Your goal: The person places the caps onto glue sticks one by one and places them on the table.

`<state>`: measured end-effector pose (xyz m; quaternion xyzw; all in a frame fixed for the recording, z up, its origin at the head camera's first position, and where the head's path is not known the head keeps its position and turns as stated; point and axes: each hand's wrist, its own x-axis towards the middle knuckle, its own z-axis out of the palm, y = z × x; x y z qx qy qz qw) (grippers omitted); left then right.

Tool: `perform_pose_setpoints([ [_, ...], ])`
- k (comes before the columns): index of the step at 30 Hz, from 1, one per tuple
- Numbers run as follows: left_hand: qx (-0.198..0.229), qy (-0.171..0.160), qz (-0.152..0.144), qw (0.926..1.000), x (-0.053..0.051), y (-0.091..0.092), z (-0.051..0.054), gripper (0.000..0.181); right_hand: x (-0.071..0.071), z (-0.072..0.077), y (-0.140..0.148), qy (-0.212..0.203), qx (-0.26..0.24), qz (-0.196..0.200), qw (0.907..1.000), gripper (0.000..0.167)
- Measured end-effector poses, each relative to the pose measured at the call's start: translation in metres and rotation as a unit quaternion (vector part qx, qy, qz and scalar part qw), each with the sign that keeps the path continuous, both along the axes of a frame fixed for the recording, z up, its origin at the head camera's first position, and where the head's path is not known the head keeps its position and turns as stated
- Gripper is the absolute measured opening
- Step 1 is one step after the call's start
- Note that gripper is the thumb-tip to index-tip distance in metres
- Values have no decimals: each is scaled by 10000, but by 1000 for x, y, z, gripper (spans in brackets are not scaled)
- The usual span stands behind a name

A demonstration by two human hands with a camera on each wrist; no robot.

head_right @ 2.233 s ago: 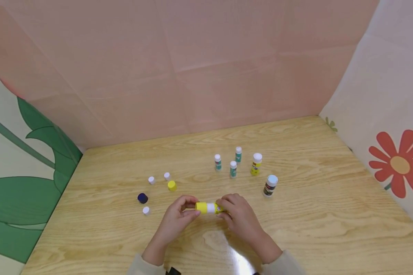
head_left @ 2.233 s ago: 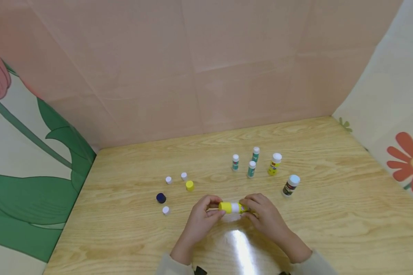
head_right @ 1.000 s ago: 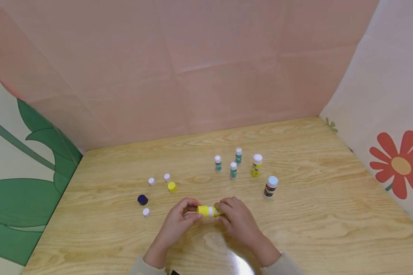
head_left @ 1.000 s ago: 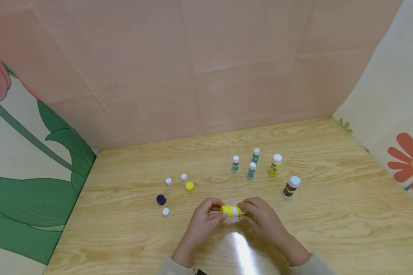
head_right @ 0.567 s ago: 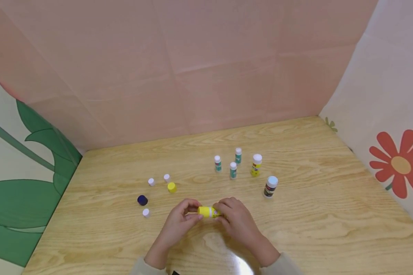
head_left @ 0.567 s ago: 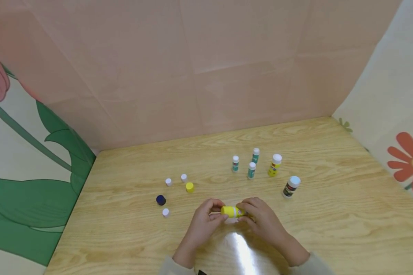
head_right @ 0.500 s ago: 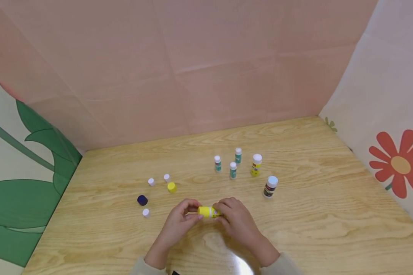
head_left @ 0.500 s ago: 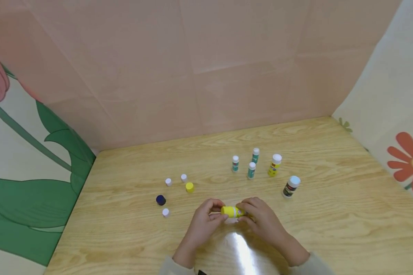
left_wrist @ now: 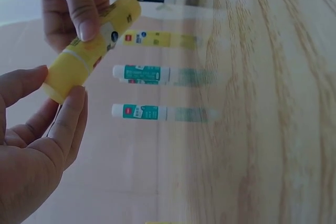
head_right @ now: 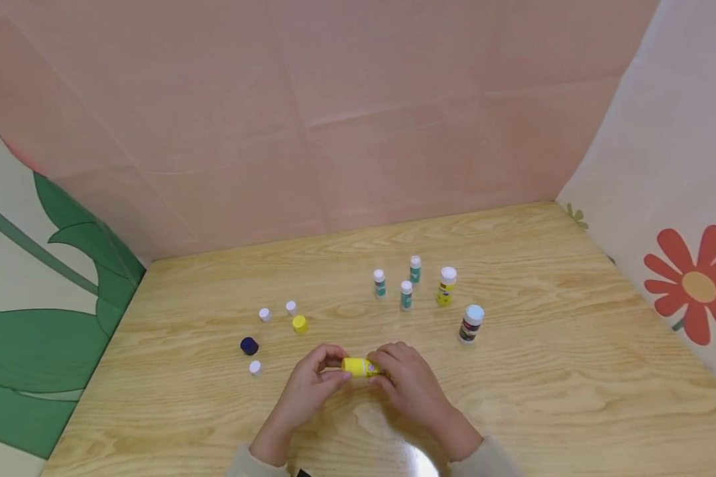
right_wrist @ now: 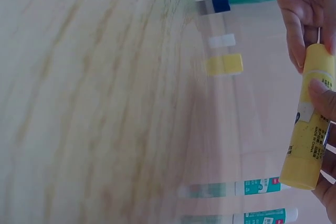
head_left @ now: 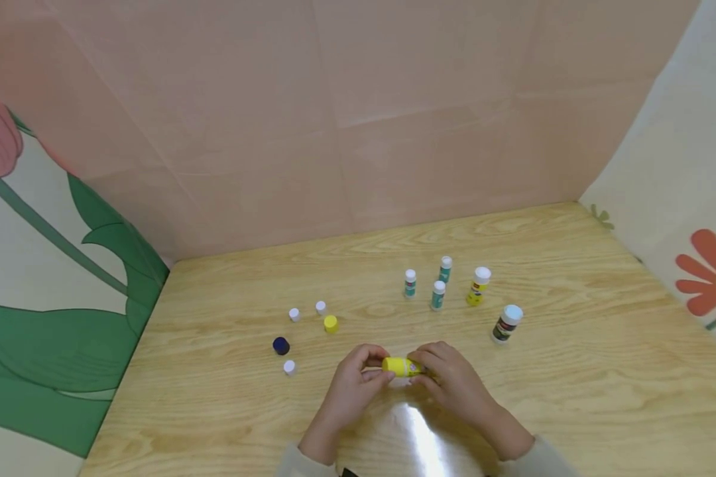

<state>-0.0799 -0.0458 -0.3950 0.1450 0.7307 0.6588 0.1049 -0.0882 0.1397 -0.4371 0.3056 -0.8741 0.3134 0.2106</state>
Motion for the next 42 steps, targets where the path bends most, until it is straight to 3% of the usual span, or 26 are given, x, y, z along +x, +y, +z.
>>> perform_pose_setpoints([
  [19,-9,52,20,10000,0,3,-3,21,0,-1,1,36,-41,4,10000,36],
  [30,-218,-45,114,9997,1,4,3,20,1,2,-1,-295,-171,-63,9994,34],
  [33,-248,-88,126,9996,-1,4,-1,20,1,3,-1,-372,-151,-94,9992,34],
  [42,-219,-33,63,9997,-10,2,-27,21,0,3,-2,-558,-93,-103,9983,33],
])
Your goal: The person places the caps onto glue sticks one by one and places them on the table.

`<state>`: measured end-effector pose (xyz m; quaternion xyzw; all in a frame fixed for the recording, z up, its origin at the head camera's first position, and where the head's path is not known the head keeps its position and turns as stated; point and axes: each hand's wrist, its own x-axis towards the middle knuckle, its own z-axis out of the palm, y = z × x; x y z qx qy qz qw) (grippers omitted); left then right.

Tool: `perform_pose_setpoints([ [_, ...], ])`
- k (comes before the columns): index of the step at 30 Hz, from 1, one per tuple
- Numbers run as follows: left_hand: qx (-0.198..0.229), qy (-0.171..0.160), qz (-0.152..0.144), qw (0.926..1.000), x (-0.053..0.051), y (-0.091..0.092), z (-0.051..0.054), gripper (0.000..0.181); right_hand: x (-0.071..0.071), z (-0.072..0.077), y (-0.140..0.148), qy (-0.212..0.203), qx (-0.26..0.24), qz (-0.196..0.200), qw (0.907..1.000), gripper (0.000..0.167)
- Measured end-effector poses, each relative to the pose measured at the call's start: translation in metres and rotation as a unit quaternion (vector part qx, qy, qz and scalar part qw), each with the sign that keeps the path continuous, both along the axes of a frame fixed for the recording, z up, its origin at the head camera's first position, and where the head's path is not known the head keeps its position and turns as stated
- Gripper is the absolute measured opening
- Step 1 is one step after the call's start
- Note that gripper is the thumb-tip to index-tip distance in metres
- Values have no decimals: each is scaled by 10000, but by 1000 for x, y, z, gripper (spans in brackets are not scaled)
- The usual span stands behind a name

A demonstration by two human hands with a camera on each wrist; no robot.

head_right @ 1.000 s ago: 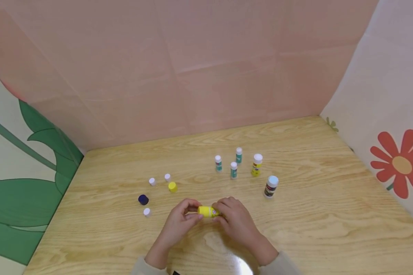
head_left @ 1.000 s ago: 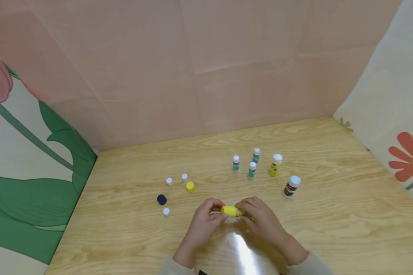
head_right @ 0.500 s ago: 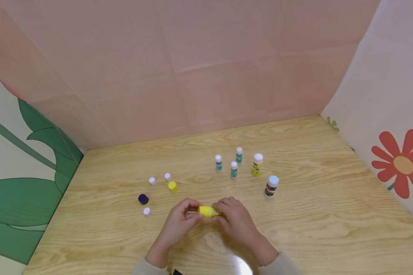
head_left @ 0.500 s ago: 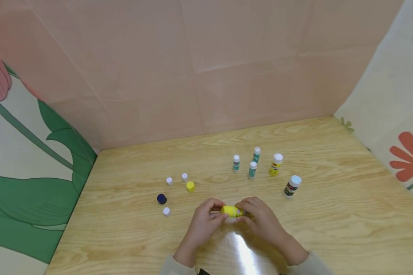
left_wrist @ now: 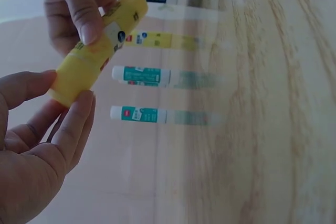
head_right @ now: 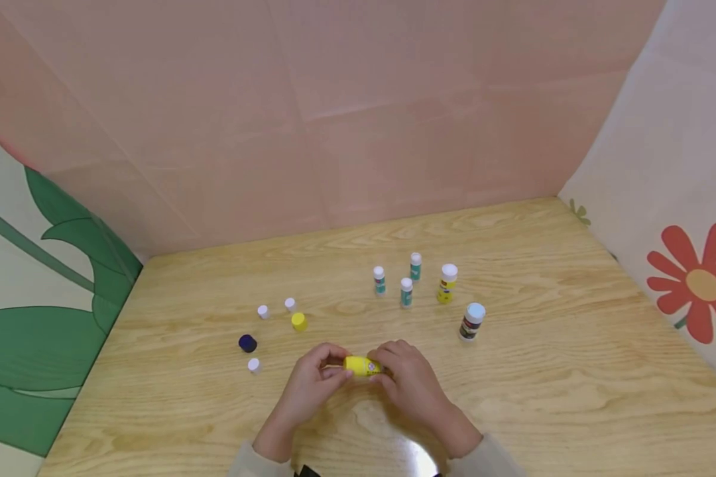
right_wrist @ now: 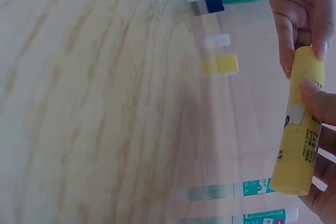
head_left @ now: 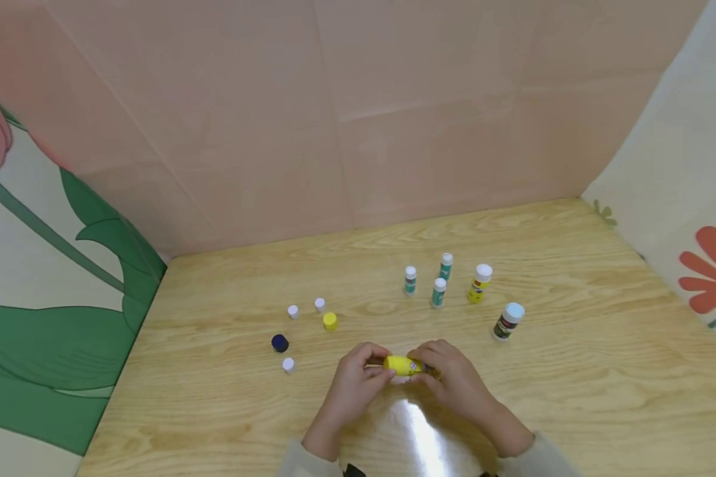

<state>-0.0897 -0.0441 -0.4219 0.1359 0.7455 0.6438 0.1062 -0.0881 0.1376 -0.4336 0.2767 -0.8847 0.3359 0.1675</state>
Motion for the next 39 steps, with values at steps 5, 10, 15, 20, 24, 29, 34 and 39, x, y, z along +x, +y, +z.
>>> perform_pose_setpoints([
  [5,-99,-8,22,9999,-1,-1,-4,23,-3,-2,-1,-45,90,34,9999,33],
  [10,6,-153,69,9999,-1,-1,-1,23,-5,-5,0,-36,180,123,9998,33],
  [15,9,-212,95,9997,5,0,18,22,-5,-6,0,3,307,205,9993,33],
  [20,-102,-230,74,9997,7,-2,21,23,-4,-5,-1,-60,378,223,9990,31],
  [24,-101,-247,71,9996,3,-5,5,24,-4,-5,-2,-103,446,211,9987,31],
  [29,-190,-138,216,9995,-3,-8,-7,24,-7,-5,-3,-18,582,199,9981,32],
  [34,-238,-108,412,9988,-5,-12,-8,22,-7,-6,-4,-109,653,112,9977,32],
  [39,-300,-119,472,9984,-5,-14,-11,20,-5,-6,-5,-419,754,-12,9963,31],
])
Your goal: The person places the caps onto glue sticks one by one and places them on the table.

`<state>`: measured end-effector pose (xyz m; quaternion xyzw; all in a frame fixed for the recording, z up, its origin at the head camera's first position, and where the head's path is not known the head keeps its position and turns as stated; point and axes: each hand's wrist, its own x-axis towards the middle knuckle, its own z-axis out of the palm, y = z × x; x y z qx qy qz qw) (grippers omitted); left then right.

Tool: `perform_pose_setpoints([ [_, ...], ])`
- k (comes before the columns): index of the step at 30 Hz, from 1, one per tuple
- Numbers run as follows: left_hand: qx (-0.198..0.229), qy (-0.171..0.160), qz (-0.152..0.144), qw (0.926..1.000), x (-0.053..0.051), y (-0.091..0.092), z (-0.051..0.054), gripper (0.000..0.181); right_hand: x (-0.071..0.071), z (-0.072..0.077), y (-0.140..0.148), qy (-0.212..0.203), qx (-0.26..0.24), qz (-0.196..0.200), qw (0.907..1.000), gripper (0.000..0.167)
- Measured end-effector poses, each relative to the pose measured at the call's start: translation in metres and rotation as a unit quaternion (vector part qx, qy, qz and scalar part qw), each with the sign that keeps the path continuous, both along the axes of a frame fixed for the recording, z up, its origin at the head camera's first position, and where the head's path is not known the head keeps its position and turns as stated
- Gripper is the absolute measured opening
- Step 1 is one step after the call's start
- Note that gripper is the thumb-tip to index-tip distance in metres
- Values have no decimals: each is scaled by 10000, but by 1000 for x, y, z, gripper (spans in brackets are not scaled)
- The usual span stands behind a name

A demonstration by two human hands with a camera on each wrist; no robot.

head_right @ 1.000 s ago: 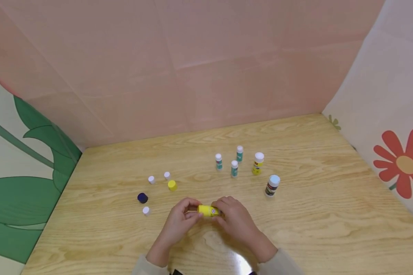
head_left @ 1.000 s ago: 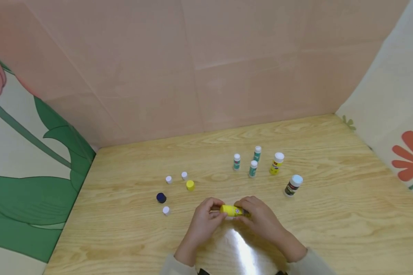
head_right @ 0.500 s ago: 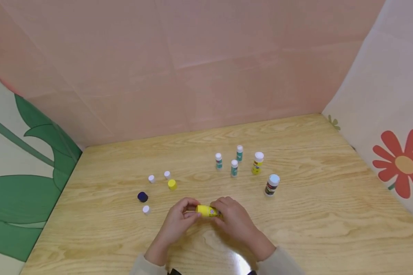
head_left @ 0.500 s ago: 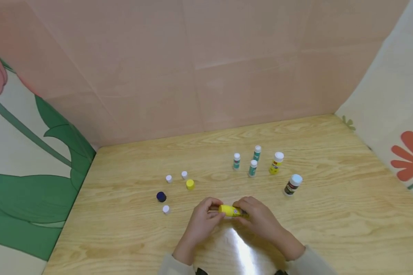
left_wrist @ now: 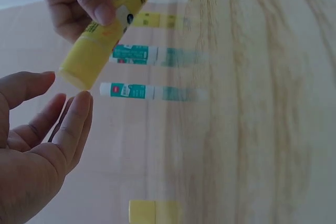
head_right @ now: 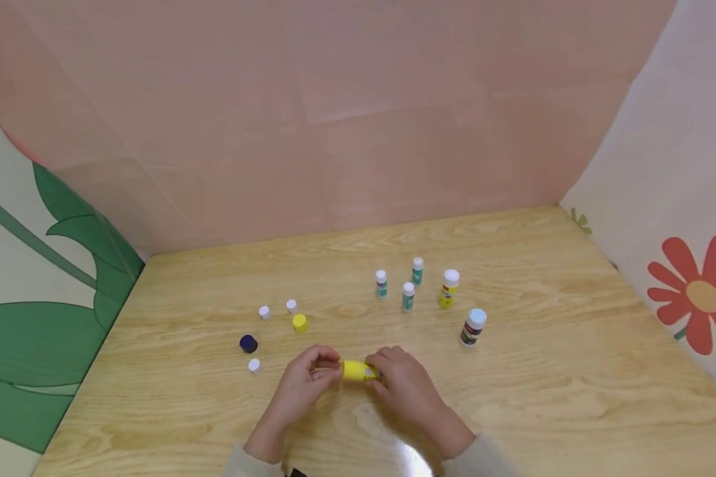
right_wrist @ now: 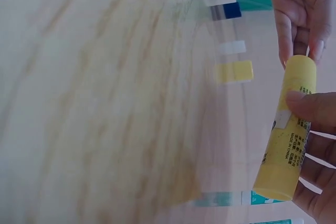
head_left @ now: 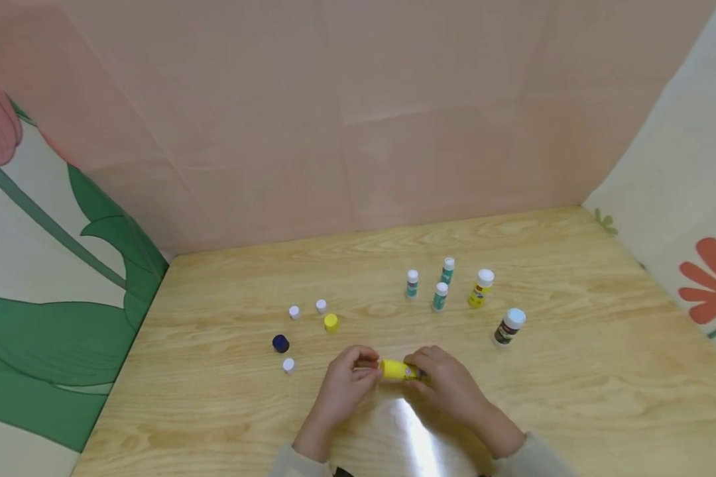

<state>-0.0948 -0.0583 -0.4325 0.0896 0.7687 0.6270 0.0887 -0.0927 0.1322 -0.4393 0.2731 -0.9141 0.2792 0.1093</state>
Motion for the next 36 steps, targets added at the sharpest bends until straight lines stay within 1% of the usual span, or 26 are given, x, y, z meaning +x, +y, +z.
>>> perform_pose_setpoints([
  [3,-8,-66,22,10000,0,-1,-2,21,1,-1,-1,-176,42,-68,9998,29],
  [8,-118,-171,190,9996,1,-6,-1,24,3,-1,-3,-465,177,-108,9987,28],
  [12,-174,-113,333,9992,0,-11,-1,23,3,-2,-5,-591,238,-80,9979,27],
  [19,-266,-60,440,9987,-2,-17,-3,23,2,-2,-5,-683,279,-54,9973,27],
  [27,-341,45,517,9981,-4,-22,-2,21,1,-3,-5,-772,391,-61,9962,27],
  [31,-357,-14,535,9979,-4,-25,0,21,1,-3,-6,-889,438,-95,9950,27],
  [36,-408,-135,568,9975,-4,-29,1,23,0,-4,-6,-870,473,-88,9950,26],
])
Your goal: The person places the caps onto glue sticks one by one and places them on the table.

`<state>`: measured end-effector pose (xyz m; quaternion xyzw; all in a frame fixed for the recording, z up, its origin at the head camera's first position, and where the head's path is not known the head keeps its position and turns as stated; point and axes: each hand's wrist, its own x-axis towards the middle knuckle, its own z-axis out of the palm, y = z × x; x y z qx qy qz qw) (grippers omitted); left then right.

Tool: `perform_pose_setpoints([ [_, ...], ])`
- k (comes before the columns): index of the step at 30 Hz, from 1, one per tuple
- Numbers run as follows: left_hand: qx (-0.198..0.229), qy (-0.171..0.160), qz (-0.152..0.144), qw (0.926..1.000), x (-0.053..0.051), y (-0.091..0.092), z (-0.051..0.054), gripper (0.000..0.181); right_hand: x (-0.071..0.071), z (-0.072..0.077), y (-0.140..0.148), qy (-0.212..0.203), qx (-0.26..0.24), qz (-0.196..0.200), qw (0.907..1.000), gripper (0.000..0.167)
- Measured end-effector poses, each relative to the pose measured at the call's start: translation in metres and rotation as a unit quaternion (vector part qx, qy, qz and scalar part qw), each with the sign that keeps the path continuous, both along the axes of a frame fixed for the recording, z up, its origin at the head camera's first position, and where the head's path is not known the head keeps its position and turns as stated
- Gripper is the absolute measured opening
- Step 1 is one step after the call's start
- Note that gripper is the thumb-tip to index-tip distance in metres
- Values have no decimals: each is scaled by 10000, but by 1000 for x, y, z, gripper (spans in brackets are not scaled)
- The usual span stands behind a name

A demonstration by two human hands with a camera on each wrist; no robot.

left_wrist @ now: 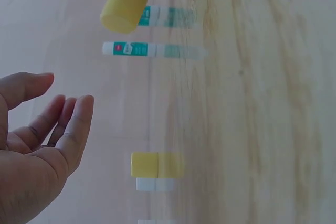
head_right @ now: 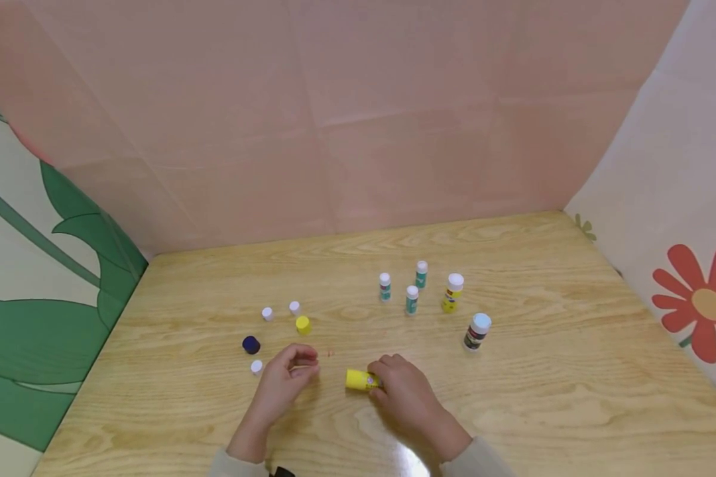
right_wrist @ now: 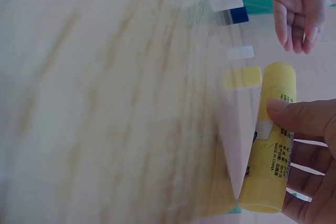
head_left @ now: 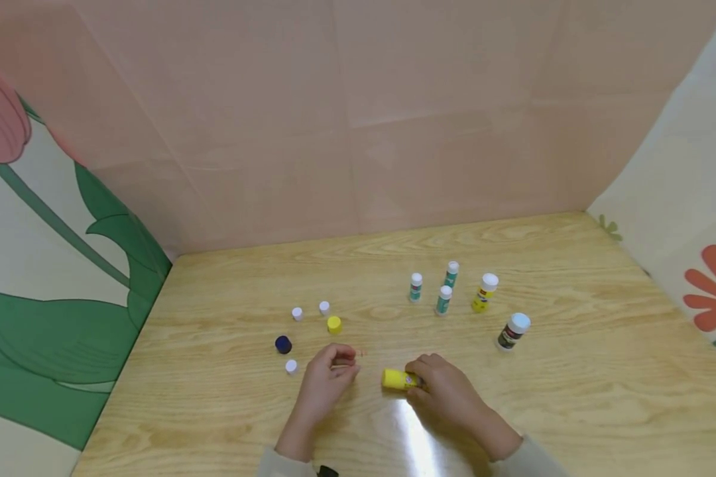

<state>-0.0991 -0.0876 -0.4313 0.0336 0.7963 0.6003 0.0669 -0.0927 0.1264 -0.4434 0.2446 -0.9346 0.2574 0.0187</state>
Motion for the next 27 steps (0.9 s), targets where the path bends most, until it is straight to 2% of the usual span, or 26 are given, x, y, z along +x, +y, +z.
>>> perform_pose_setpoints([
  [7,-212,-155,107,9996,-1,-3,1,22,-1,-1,-1,35,117,-26,9999,26],
  [13,-184,-2,80,9998,-1,-5,2,22,-1,-2,-1,-4,108,-76,9999,26],
  [19,-143,-7,87,9999,-1,-7,3,24,-1,-4,-2,13,75,-114,9999,26],
  [27,-176,153,173,9996,-4,-15,-1,24,-2,-6,-2,83,121,-100,9998,24],
])
